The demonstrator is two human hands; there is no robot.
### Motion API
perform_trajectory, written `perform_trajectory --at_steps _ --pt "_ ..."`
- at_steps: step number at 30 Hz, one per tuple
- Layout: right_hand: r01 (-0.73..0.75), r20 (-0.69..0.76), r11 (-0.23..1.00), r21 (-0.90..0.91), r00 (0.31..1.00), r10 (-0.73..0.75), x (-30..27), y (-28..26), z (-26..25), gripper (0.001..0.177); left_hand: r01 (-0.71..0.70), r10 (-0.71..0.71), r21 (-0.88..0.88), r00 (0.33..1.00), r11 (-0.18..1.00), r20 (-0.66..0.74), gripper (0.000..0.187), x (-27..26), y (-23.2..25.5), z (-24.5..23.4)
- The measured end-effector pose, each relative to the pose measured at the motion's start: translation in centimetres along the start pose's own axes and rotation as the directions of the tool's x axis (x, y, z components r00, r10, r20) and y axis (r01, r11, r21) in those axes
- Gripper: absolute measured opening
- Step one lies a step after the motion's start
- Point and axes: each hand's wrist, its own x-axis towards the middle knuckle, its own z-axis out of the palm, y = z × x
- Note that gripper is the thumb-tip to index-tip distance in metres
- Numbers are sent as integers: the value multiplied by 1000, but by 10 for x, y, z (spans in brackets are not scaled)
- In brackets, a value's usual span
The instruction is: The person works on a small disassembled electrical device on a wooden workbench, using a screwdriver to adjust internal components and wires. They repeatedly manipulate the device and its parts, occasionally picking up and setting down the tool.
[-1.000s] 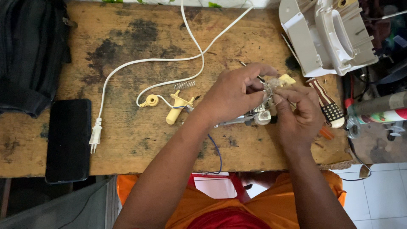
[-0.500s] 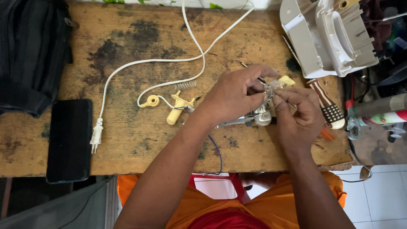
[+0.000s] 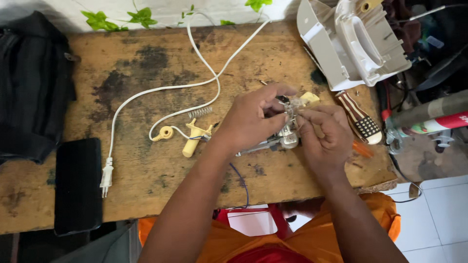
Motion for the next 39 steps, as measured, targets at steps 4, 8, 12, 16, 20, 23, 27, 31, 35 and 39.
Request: perform_trajectory --at_steps 4,8,12,16,20,23,27,31,35,39 --pt "-11 -23 1000 11 1000 11 3 -4 2 10 -15 15 2 1000 1000 3 48 0 -2 1" --pt "-38 -18 998 41 999 39 4 -6 2 8 -61 61 -22 998 998 6 49 1 -1 0" --pt "-40 -18 999 36 999 41 2 -3 2 7 -37 38 -21 999 999 8 49 1 -4 0" --pt "-31 6 1000 0 1000 31 3 -5 1 6 -26 26 -9 1000 1000 11 50 0 3 -1" --pt "2 31 999 -43 1000 -1 3 -5 -1 7 -11 11 0 999 1000 38 46 -4 18 -7" --pt "59 46 995 -78 997 -55 3 -4 -1 8 -6 6 3 999 1000 39 46 -4 13 -7" --pt "133 68 980 -149 990 -124 4 -7 -3 5 -44 44 -19 999 999 19 48 -4 4 -4" --pt "197 45 960 -199 980 -192 2 -2 -1 3 -49 49 -19 999 999 23 46 -5 9 -6" --pt "193 23 962 -193 981 -192 2 -1 0 5 -31 31 -13 999 999 28 47 -6 13 -7" --pt "171 -3 980 -106 985 -172 5 -4 1 9 12 -12 10 999 1000 45 47 -6 20 -8"
